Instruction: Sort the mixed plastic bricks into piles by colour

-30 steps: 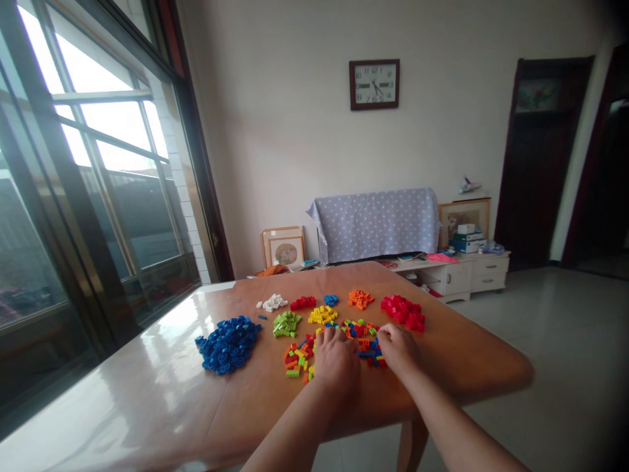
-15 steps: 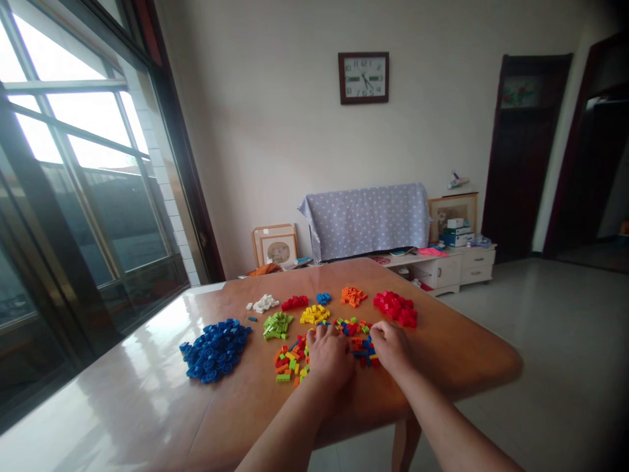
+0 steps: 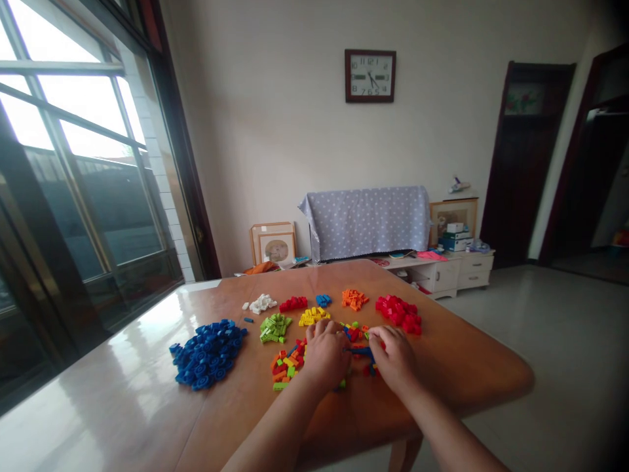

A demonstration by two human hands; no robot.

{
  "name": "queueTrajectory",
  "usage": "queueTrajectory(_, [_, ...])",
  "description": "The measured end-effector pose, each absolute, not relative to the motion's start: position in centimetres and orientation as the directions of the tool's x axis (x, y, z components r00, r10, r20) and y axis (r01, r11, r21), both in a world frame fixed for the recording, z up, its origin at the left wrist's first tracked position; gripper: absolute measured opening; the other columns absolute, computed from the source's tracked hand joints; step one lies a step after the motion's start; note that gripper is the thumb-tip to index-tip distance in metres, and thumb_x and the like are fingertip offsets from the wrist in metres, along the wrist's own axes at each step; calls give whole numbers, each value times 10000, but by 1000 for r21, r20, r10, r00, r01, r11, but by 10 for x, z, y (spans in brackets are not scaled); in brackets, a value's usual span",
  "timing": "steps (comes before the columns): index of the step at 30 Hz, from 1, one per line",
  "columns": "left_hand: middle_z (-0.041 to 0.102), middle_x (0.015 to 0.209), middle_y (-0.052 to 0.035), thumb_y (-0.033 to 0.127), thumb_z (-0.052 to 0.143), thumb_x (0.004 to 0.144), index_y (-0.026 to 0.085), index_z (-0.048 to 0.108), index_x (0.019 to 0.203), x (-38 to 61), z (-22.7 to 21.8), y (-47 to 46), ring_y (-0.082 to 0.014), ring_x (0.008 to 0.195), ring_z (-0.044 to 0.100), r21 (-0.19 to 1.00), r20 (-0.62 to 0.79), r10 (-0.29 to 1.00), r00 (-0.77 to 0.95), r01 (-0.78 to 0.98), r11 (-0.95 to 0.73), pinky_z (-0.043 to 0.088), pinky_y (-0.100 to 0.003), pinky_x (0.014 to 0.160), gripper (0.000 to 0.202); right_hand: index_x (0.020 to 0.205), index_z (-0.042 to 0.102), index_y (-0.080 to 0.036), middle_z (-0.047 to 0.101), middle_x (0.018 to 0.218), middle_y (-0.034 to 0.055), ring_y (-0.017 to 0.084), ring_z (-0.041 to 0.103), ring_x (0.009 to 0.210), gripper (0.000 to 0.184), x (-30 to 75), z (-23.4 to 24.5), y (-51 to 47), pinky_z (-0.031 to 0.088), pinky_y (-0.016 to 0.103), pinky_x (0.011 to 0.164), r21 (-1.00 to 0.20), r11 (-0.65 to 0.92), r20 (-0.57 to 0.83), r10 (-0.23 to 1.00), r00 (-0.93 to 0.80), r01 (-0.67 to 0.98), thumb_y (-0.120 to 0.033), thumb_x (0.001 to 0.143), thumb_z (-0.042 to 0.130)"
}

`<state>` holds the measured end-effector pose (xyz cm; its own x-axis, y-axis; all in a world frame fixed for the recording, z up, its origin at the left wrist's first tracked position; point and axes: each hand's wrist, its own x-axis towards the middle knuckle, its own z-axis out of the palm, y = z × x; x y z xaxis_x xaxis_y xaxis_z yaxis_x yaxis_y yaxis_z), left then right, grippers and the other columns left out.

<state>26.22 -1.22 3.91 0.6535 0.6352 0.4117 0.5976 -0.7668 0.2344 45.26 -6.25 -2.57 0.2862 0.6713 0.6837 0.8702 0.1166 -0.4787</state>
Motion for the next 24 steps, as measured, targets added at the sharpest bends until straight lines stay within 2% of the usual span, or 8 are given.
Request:
queueTrajectory(5, [651, 1160, -36, 259, 658, 792, 265, 690, 907, 244, 43, -8, -273, 1198, 463, 224, 511, 545, 664, 509, -831, 281, -478, 1056, 120, 1131, 680, -244, 701, 1075, 82, 236, 618, 1000, 254, 434, -17, -71, 487, 382, 900, -237, 319, 744, 667, -40, 918, -279, 971, 485])
queueTrajectory(8, [657, 1169, -32, 237, 660, 810, 260, 679, 915, 238, 35, -6, -268, 1223, 462, 240, 562, 522, 641, 478, -845, 261, -478, 1081, 110, 1125, 684, -263, 703, 1016, 73, 229, 627, 947, 245, 429, -19, -70, 505, 384, 873, -171, 343, 736, 667, -112, 924, -262, 978, 488])
queueTrajectory(11, [660, 1180, -30, 236, 686, 801, 267, 678, 929, 234, 27, -3, -270, 1234, 464, 281, 573, 518, 635, 442, -852, 280, -470, 1070, 132, 1097, 687, -271, 700, 978, 62, 218, 630, 913, 237, 429, -25, -67, 501, 385, 883, -159, 339, 719, 684, -127, 927, -234, 979, 485])
queueTrajectory(15, [656, 1199, -35, 328, 682, 829, 282, 684, 972, 226, 25, 13, -273, 1229, 478, 361, 623, 561, 545, 435, -825, 334, -454, 1026, 150, 1017, 689, -267, 697, 946, 52, 210, 629, 883, 200, 435, -29, -60, 495, 360, 848, -192, 329, 695, 711, -109, 924, -258, 976, 493])
queueTrajectory(19, [683, 1043, -57, 374, 584, 895, 245, 690, 906, 214, 26, 44, -251, 1068, 558, 532, 694, 686, 219, 485, -694, 400, -400, 930, 167, 945, 677, -251, 706, 905, 47, 208, 641, 861, 197, 444, -14, -37, 487, 320, 794, -331, 237, 701, 710, 70, 914, -334, 962, 499])
queueTrajectory(21, [680, 928, -54, 396, 572, 894, 217, 680, 840, 209, 22, 61, -233, 959, 583, 665, 657, 752, 45, 434, -607, 422, -360, 865, 216, 929, 670, -243, 713, 886, 40, 201, 645, 838, 215, 445, -1, -16, 477, 296, 761, -421, 197, 666, 730, 154, 886, -364, 951, 493])
queueTrajectory(24, [619, 733, -18, 462, 598, 858, 184, 650, 784, 204, 12, 79, -172, 722, 559, 865, 477, 874, -92, 226, -448, 412, -274, 684, 293, 891, 667, -235, 721, 810, 21, 186, 643, 748, 247, 445, 14, 25, 443, 257, 657, -525, 121, 592, 763, 259, 842, -397, 932, 485])
